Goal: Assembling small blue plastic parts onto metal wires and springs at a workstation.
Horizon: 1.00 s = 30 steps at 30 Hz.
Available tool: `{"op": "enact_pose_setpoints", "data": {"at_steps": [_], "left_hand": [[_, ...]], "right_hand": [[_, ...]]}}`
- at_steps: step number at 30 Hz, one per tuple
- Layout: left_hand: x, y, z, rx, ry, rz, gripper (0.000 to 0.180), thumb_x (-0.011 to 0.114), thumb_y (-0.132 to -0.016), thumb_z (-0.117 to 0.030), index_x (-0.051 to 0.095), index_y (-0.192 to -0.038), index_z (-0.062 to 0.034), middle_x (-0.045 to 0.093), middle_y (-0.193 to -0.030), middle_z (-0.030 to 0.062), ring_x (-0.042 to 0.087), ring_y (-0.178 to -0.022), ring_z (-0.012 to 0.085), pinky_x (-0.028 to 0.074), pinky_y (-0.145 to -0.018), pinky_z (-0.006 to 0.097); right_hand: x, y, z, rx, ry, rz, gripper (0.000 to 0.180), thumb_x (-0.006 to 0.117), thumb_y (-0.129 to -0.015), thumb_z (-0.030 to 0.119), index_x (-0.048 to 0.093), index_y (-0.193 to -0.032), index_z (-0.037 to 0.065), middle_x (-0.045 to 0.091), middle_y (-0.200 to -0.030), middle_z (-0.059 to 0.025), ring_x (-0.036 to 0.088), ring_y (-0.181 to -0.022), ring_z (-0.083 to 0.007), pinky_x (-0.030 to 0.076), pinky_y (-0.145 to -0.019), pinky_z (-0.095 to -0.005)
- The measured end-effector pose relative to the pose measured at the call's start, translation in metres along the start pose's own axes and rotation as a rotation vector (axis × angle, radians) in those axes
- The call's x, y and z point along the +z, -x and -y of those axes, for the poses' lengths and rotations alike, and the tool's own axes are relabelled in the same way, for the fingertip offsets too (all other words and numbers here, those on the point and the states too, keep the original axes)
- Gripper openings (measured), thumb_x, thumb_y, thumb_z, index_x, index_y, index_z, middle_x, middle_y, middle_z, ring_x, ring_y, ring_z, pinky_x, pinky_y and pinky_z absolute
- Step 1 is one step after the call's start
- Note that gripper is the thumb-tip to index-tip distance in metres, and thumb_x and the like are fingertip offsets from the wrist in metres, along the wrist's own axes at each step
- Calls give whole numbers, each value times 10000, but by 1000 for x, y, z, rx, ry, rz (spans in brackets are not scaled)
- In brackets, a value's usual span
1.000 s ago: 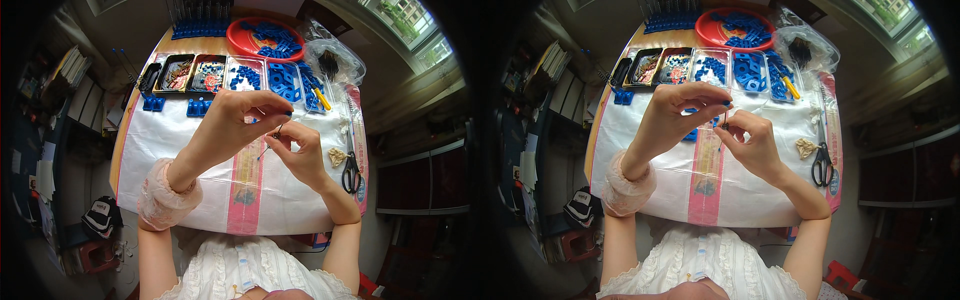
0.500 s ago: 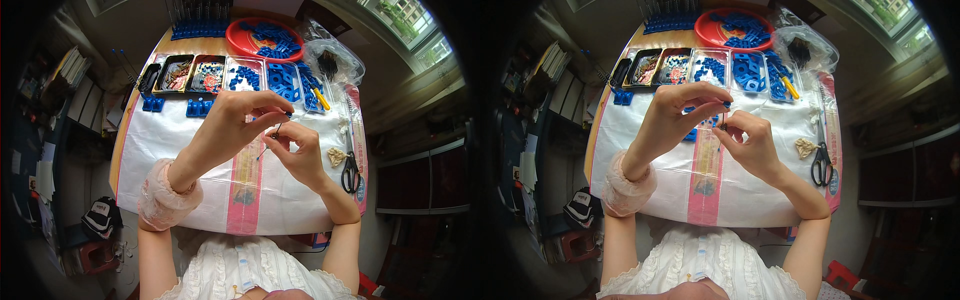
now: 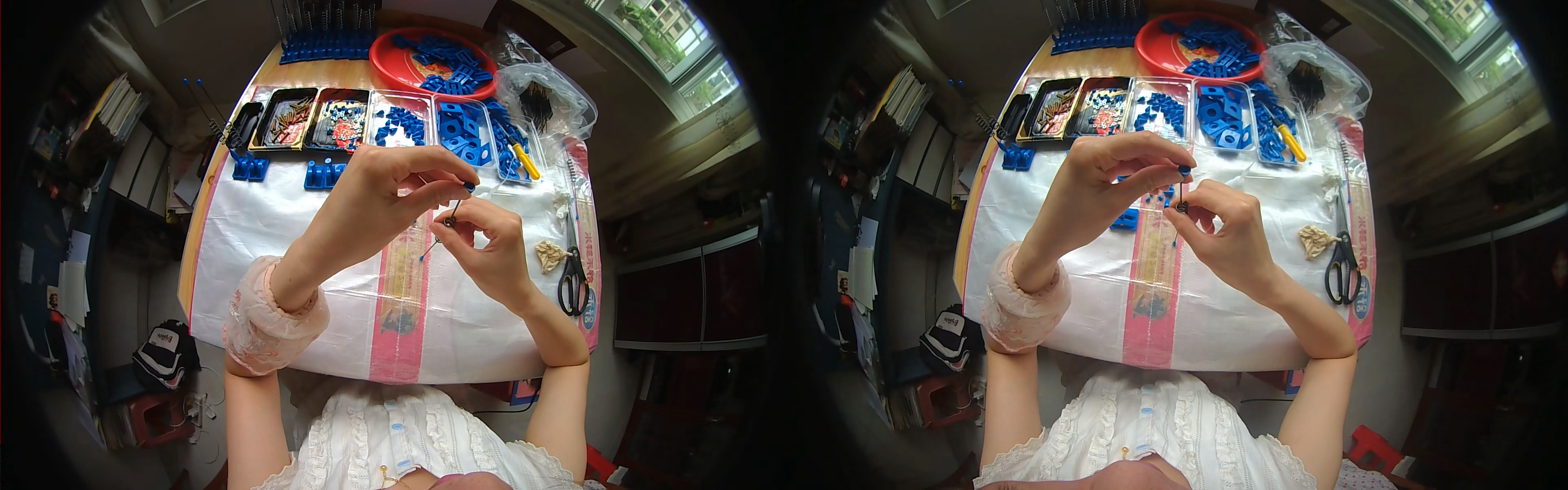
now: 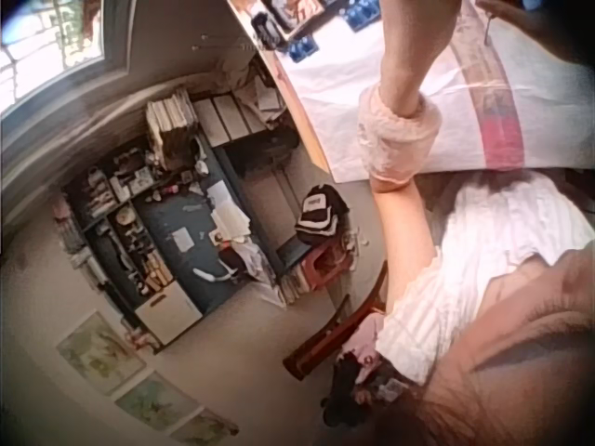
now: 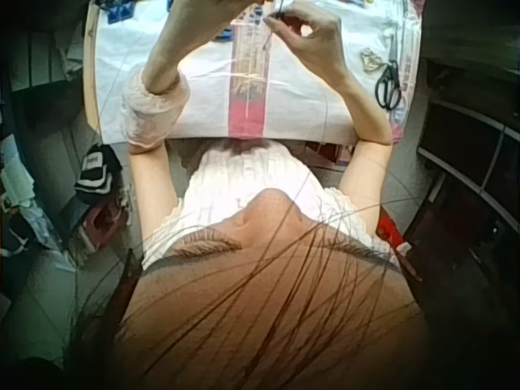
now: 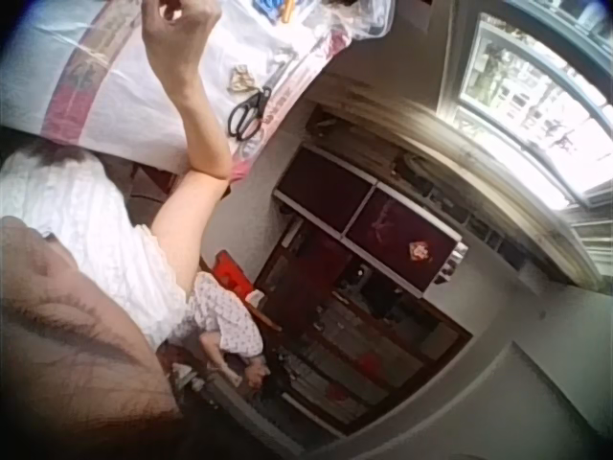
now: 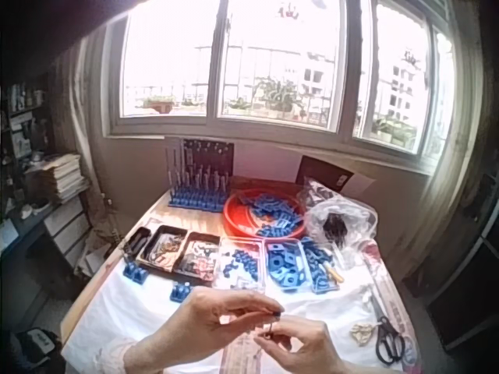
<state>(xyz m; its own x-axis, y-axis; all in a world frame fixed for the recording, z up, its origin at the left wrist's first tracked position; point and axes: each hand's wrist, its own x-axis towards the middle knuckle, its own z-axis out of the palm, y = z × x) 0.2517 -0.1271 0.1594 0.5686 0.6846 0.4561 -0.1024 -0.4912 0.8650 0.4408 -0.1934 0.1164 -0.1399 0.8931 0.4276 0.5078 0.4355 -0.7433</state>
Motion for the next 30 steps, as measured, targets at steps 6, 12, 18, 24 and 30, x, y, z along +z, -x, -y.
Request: {"op": "enact_pose_setpoints", "data": {"at_steps": [6,12,18,24,30], "left_hand": [[-1,2,3,-32,-108,24,203,749,-877,11,739,-1080,9,738,-964,73,705,-884,116,583,-787,250],[-3,5,8,-5,-244,121,194,782,-843,-8,733,-1030,13,707,-876,67,676,-790,130,559,-736,275],[-6,9,12,4,-266,138,226,784,-842,-16,728,-1060,-1,714,-889,63,678,-790,139,558,-747,282],[-12,24,16,-151,-272,102,350,783,-864,-51,689,-1200,-35,723,-909,74,695,-846,142,574,-755,282],[21,61,45,-188,-222,-13,372,780,-870,-52,673,-1225,-21,711,-1054,100,699,-863,149,578,-733,270]], "right_hand": [[1,0,-1,16,-18,-17,95,789,-848,50,724,-884,-9,616,-711,-48,513,-566,-92,404,-516,-264],[1,-1,-1,-12,-6,-18,108,791,-850,45,704,-860,-19,600,-696,-46,506,-567,-91,398,-515,-265],[2,-1,-2,-12,-5,-17,130,793,-845,36,680,-817,-22,582,-681,-45,500,-566,-92,390,-513,-267],[2,-1,-2,31,-7,-19,144,793,-843,39,676,-781,-19,582,-674,-39,503,-564,-87,379,-506,-262],[3,0,-3,32,-4,-32,140,794,-834,34,678,-769,-12,587,-674,-38,508,-558,-88,379,-502,-263]]}}
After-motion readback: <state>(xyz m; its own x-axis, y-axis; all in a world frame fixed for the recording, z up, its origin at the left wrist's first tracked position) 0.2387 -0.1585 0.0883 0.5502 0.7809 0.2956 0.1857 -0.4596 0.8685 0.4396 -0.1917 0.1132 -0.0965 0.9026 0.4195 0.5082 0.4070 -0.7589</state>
